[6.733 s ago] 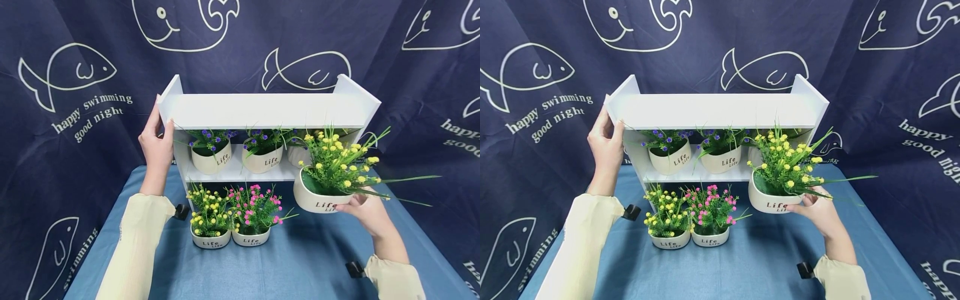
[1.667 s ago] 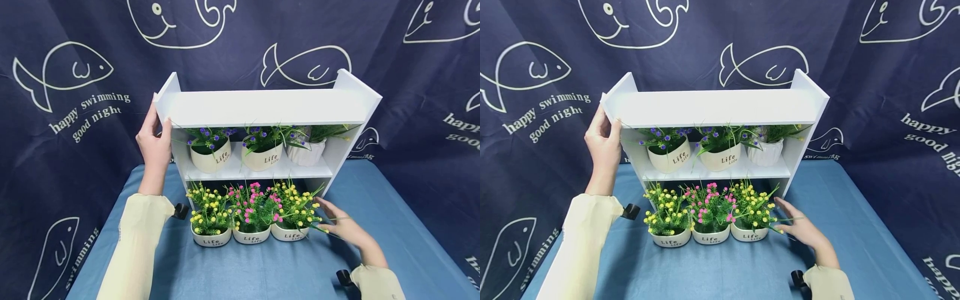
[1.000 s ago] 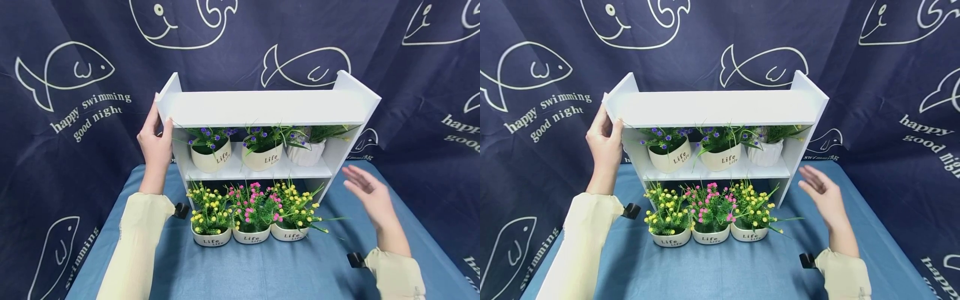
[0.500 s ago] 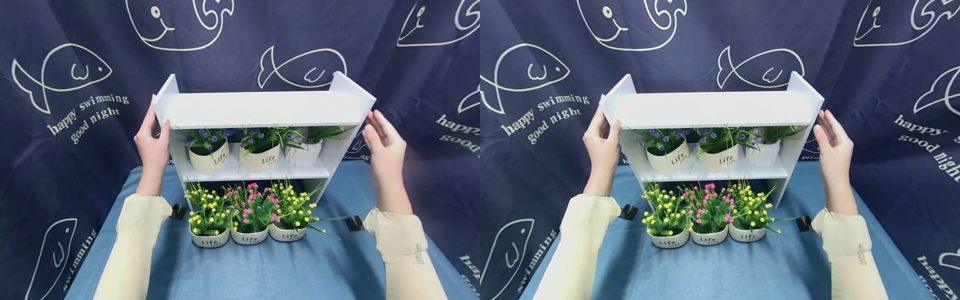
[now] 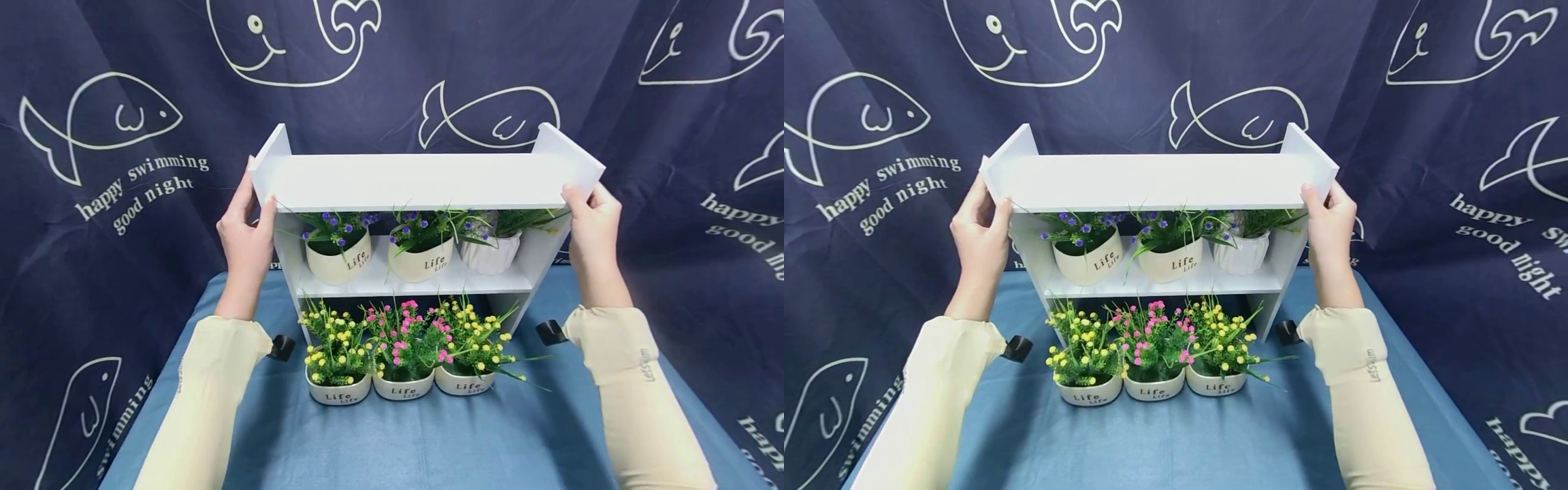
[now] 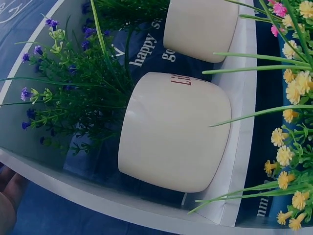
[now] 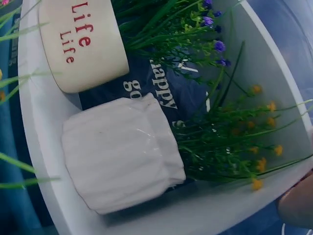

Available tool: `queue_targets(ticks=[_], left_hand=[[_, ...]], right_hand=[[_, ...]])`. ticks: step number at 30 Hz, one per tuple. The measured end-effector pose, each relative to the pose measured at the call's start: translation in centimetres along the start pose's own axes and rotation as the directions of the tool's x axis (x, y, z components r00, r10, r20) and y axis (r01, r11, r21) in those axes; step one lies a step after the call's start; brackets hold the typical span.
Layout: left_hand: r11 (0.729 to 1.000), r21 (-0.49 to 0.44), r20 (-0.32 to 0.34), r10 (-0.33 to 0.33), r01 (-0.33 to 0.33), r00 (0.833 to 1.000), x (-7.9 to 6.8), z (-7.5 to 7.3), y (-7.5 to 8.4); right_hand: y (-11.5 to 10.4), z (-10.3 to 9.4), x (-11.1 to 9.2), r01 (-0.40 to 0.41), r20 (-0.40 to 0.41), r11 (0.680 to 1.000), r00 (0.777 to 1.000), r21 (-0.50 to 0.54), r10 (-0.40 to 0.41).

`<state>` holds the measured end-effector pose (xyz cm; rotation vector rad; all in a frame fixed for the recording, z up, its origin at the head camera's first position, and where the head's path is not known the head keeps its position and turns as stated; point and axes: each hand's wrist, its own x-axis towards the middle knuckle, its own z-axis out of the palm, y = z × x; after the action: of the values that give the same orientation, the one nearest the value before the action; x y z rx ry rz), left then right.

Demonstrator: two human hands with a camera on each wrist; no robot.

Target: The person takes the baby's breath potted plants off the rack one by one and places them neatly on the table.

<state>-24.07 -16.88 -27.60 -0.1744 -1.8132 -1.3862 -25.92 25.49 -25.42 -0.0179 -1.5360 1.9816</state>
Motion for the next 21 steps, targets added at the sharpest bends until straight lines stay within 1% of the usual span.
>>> queue_targets(ticks=[3, 8, 14, 18, 21], left_hand=[[1.0, 0.003, 0.023, -0.025, 0.025, 0.999, -0.03, -0.17, 0.1], [0.998, -0.026, 0.055, -0.061, 0.063, 0.997, -0.02, -0.33, 0.34], [0.995, -0.071, 0.071, -0.07, 0.075, 0.995, -0.1, -0.36, 0.4], [0.99, -0.095, 0.079, -0.094, 0.101, 0.992, -0.36, -0.52, 0.39], [0.987, -0.11, 0.07, -0.11, 0.117, 0.991, -0.64, -0.69, 0.42]], right_hand=[[0.26, 0.19, -0.14, -0.026, -0.009, 0.999, 1.0, 0.022, 0.026], [0.38, 0.24, -0.36, -0.025, -0.009, 0.998, 1.0, 0.064, 0.026], [0.73, 0.18, -0.47, -0.026, -0.012, 0.997, 1.0, 0.071, 0.027], [0.92, 0.12, -0.44, -0.021, -0.012, 0.996, 1.0, 0.082, 0.022], [0.93, 0.08, -0.37, -0.015, -0.006, 0.994, 1.0, 0.106, 0.016]])
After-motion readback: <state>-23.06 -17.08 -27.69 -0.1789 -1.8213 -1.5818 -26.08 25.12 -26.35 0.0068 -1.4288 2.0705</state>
